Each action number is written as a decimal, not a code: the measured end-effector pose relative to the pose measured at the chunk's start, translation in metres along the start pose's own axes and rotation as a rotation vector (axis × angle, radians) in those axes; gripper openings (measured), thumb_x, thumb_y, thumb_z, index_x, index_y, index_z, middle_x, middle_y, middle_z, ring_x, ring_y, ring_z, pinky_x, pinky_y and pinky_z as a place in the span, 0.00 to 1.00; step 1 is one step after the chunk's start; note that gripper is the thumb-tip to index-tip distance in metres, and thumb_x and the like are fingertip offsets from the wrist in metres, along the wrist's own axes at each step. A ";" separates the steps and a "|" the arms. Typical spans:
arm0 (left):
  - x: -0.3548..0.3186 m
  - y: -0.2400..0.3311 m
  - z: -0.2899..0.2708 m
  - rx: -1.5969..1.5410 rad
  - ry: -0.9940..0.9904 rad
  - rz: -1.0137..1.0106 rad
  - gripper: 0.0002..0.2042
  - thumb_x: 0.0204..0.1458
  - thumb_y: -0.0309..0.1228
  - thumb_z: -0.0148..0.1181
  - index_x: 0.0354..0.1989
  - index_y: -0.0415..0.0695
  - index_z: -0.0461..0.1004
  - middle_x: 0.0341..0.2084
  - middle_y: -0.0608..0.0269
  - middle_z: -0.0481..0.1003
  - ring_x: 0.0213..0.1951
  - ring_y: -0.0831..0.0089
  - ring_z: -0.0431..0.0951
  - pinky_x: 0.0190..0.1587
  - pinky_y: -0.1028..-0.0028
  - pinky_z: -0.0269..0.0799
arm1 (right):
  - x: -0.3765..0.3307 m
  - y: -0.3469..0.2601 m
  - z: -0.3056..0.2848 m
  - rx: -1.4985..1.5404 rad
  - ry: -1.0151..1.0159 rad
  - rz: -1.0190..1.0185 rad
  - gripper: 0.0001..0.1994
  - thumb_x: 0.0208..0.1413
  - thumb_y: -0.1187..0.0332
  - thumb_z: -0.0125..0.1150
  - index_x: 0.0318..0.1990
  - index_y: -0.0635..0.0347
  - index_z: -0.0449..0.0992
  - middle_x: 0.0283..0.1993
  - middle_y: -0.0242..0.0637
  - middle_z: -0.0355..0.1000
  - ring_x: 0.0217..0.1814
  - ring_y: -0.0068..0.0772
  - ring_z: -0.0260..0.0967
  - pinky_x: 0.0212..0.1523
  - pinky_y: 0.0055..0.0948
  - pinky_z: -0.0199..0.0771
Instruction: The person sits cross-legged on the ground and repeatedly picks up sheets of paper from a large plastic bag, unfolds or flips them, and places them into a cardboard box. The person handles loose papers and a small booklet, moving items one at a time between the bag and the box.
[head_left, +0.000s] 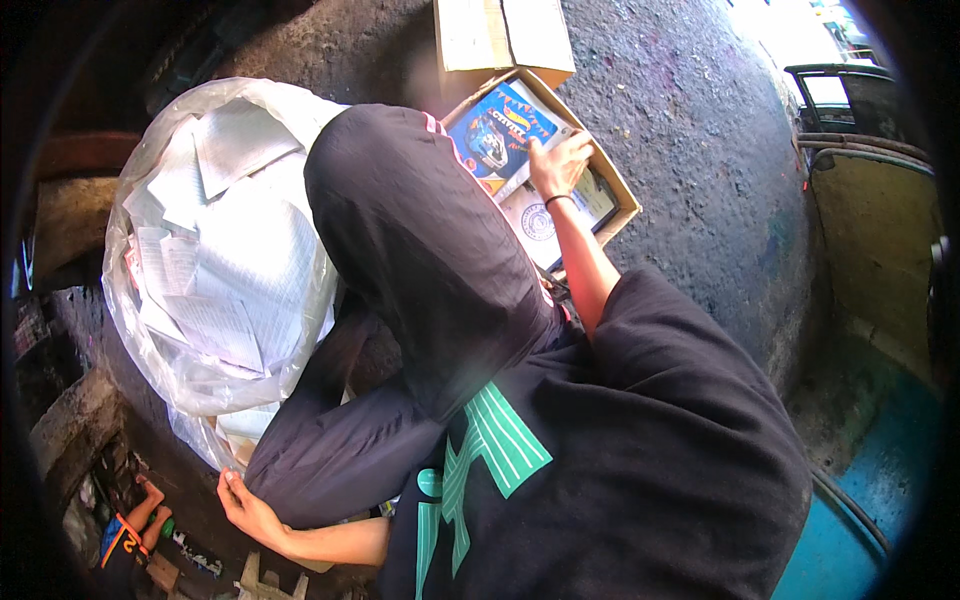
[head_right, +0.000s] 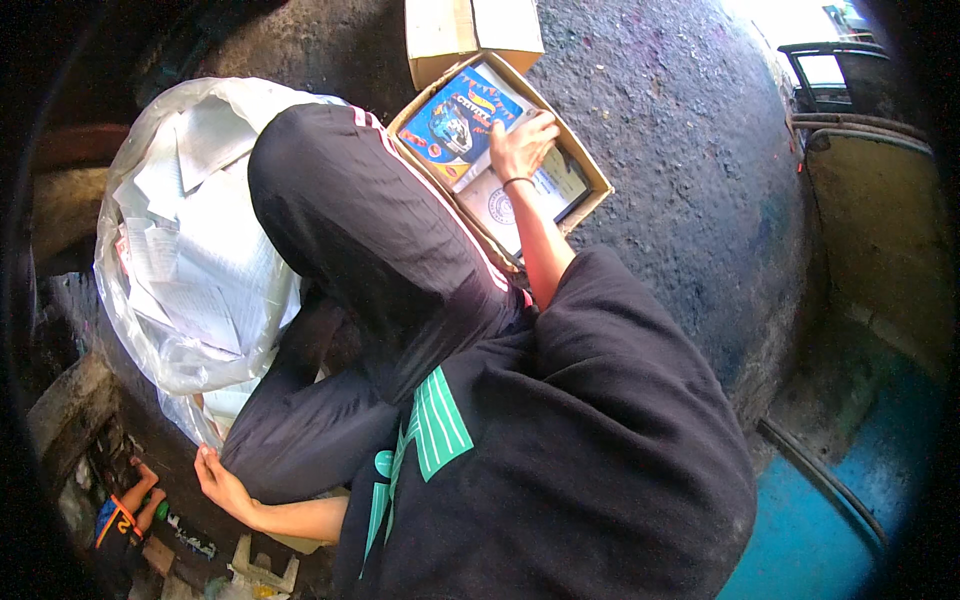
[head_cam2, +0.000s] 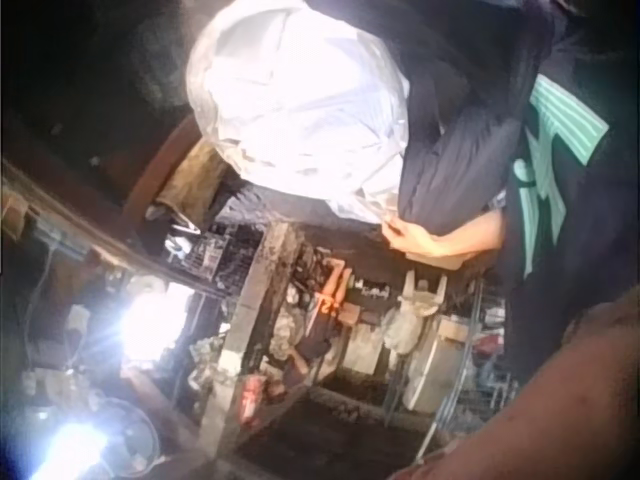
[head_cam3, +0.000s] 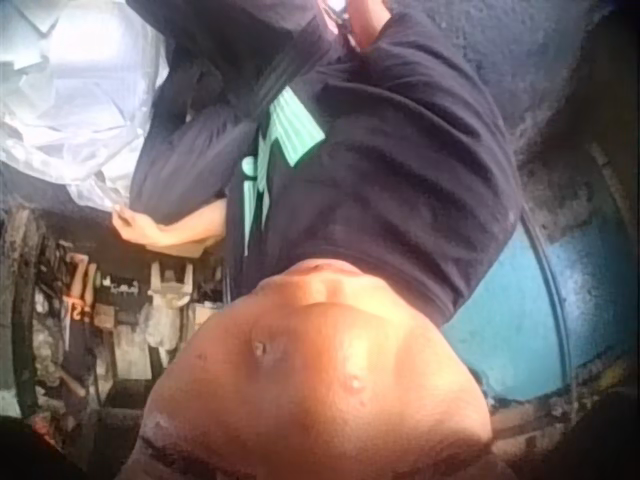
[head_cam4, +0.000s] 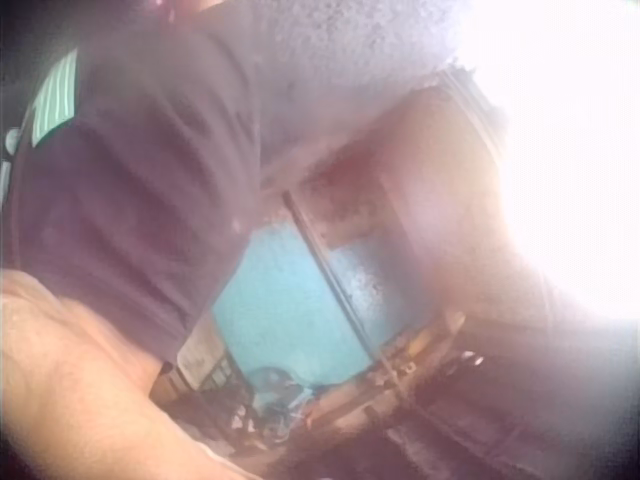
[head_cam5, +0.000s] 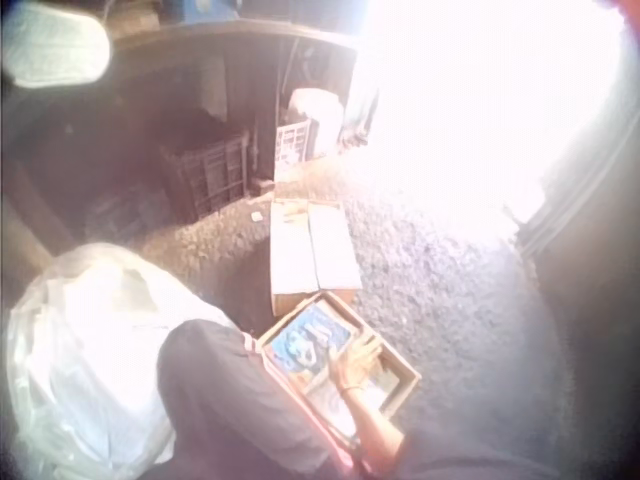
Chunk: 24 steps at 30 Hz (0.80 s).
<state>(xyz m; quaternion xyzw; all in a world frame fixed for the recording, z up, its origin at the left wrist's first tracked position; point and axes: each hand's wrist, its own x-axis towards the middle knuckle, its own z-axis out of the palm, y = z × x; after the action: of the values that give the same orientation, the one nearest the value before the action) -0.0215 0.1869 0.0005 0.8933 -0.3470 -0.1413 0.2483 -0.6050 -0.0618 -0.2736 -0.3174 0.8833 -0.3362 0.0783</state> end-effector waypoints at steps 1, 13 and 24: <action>-0.003 -0.001 -0.002 -0.003 0.011 -0.004 0.18 0.72 0.32 0.52 0.59 0.29 0.74 0.54 0.46 0.78 0.55 0.61 0.79 0.61 0.67 0.73 | -0.012 -0.017 -0.005 -0.252 0.107 -0.155 0.45 0.44 0.56 0.82 0.65 0.64 0.61 0.68 0.58 0.59 0.73 0.57 0.54 0.69 0.54 0.60; -0.008 -0.008 -0.003 0.015 0.064 0.020 0.18 0.71 0.34 0.54 0.58 0.31 0.76 0.54 0.45 0.79 0.54 0.61 0.79 0.60 0.66 0.73 | 0.014 -0.040 0.016 -0.476 -0.329 -0.304 0.59 0.28 0.33 0.82 0.65 0.64 0.67 0.63 0.57 0.62 0.70 0.60 0.57 0.67 0.59 0.58; 0.000 0.131 0.024 0.028 0.429 0.625 0.10 0.67 0.26 0.58 0.49 0.33 0.80 0.49 0.50 0.79 0.53 0.57 0.79 0.57 0.60 0.74 | -0.012 -0.188 -0.130 0.320 0.017 -0.968 0.09 0.46 0.72 0.78 0.30 0.56 0.79 0.44 0.36 0.84 0.44 0.38 0.83 0.42 0.35 0.82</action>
<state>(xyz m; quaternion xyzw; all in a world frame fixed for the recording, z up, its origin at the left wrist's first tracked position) -0.1031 0.0954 0.0514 0.7569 -0.5447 0.1362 0.3344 -0.5453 -0.0911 -0.0548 -0.6716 0.5731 -0.4674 -0.0460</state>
